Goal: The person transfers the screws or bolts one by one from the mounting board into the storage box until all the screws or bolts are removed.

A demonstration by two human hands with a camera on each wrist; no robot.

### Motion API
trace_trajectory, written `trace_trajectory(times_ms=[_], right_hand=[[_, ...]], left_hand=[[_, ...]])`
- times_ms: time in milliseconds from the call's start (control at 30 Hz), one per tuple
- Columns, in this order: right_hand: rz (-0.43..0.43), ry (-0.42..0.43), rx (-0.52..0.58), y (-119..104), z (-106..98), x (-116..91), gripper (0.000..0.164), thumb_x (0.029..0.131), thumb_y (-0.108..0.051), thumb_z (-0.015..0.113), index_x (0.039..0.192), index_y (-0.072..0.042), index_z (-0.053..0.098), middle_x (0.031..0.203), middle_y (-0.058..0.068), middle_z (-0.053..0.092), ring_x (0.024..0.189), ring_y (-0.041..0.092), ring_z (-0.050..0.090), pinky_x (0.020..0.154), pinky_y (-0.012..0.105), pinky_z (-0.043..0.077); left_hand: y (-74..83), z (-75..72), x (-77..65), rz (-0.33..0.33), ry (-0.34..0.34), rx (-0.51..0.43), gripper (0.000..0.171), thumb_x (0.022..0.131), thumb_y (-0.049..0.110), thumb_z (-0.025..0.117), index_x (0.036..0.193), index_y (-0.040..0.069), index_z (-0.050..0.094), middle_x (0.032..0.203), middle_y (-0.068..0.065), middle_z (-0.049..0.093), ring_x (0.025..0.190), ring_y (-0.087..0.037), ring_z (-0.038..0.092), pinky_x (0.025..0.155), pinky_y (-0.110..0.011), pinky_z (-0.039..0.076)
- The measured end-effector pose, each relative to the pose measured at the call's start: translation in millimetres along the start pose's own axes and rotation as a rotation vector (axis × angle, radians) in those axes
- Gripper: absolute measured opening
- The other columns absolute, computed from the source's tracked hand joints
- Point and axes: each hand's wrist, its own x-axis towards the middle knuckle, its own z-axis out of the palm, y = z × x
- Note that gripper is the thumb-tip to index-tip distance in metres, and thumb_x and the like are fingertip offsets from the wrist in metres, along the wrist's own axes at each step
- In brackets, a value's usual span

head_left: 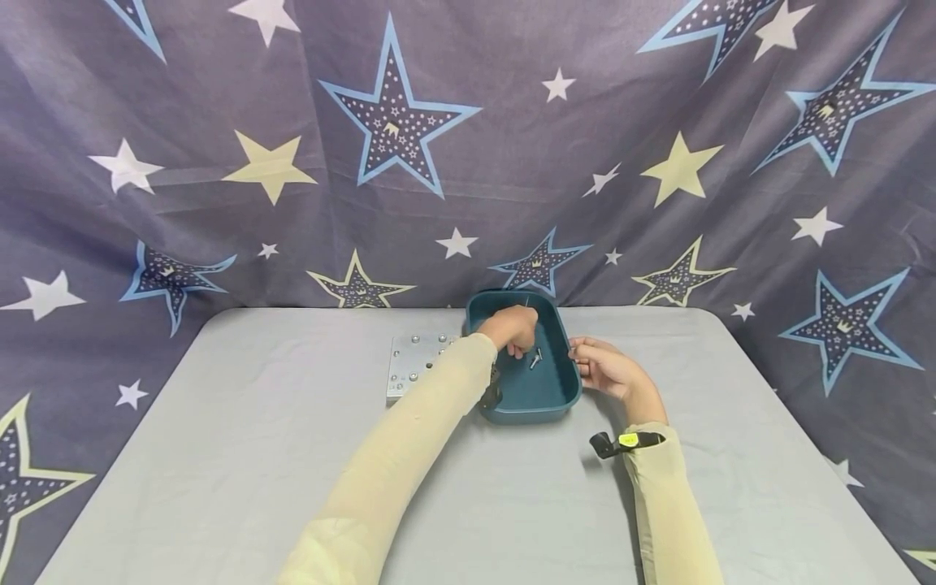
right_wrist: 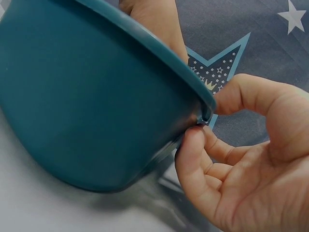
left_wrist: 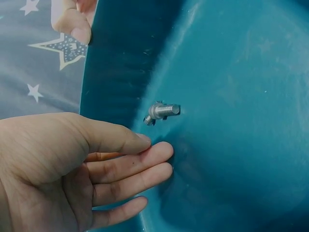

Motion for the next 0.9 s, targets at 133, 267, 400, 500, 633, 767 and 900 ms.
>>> trace_trajectory(times_ms=[133, 267, 400, 500, 633, 767, 900], right_hand=[[0.003, 0.0, -0.001, 0, 0, 0, 0.016, 0.1, -0.003, 0.038, 0.113, -0.009, 0.045, 0.083, -0.007, 0.064, 0.075, 0.004, 0.062, 0.069, 0.023, 0.054], [0.007, -0.004, 0.002, 0, 0, 0, 0.017, 0.1, -0.002, 0.037, 0.114, -0.008, 0.044, 0.082, -0.007, 0.064, 0.074, 0.004, 0.061, 0.068, 0.023, 0.054], [0.008, -0.008, 0.003, 0, -1, 1, 0.017, 0.1, -0.002, 0.037, 0.114, -0.009, 0.045, 0.084, -0.007, 0.064, 0.075, 0.004, 0.062, 0.069, 0.023, 0.054], [0.009, -0.007, 0.0, 1, -2, 1, 0.018, 0.1, -0.003, 0.038, 0.115, -0.009, 0.045, 0.086, -0.007, 0.065, 0.077, 0.004, 0.063, 0.07, 0.024, 0.055], [0.011, -0.004, 0.0, 2, -1, 1, 0.018, 0.099, -0.003, 0.04, 0.115, -0.009, 0.046, 0.087, -0.006, 0.066, 0.077, 0.005, 0.064, 0.07, 0.024, 0.055], [0.011, -0.004, 0.009, 3, -1, 2, 0.017, 0.099, -0.004, 0.041, 0.114, -0.01, 0.047, 0.087, -0.006, 0.066, 0.077, 0.006, 0.064, 0.07, 0.025, 0.055], [0.005, -0.01, 0.003, 3, -1, 3, 0.018, 0.1, -0.003, 0.039, 0.114, -0.01, 0.047, 0.087, -0.006, 0.066, 0.077, 0.005, 0.064, 0.071, 0.025, 0.055]], left_hand=[[-0.2, 0.5, 1.6, 0.007, 0.006, 0.005, 0.016, 0.093, 0.003, 0.059, 0.107, 0.003, 0.067, 0.079, -0.009, 0.076, 0.08, -0.024, 0.076, 0.053, -0.023, 0.049], [1.6, -0.3, 2.3, 0.018, 0.018, 0.009, 0.011, 0.093, 0.003, 0.059, 0.093, 0.005, 0.07, 0.08, -0.01, 0.077, 0.081, -0.025, 0.076, 0.052, -0.025, 0.048], [4.1, -4.5, -4.6, 0.029, 0.054, 0.027, 0.015, 0.093, 0.004, 0.06, 0.082, 0.007, 0.07, 0.081, -0.009, 0.077, 0.082, -0.026, 0.076, 0.055, -0.026, 0.049], [4.2, -9.3, -11.9, 0.039, 0.072, 0.049, 0.016, 0.092, 0.004, 0.06, 0.083, 0.007, 0.072, 0.08, -0.008, 0.077, 0.082, -0.025, 0.076, 0.057, -0.026, 0.05], [2.6, -17.5, -22.6, 0.072, 0.084, 0.059, 0.017, 0.092, 0.003, 0.058, 0.086, 0.006, 0.074, 0.081, -0.007, 0.077, 0.079, -0.024, 0.075, 0.059, -0.028, 0.049], [-2.7, -25.9, -34.5, 0.117, 0.126, 0.073, 0.027, 0.092, 0.003, 0.055, 0.067, 0.011, 0.063, 0.068, -0.001, 0.069, 0.059, -0.016, 0.061, 0.054, -0.027, 0.043], [-11.0, -32.7, -48.5, 0.171, 0.209, 0.097, 0.041, 0.089, 0.002, 0.053, 0.054, 0.019, 0.04, 0.05, 0.005, 0.043, 0.047, -0.01, 0.031, 0.047, -0.024, 0.029]])
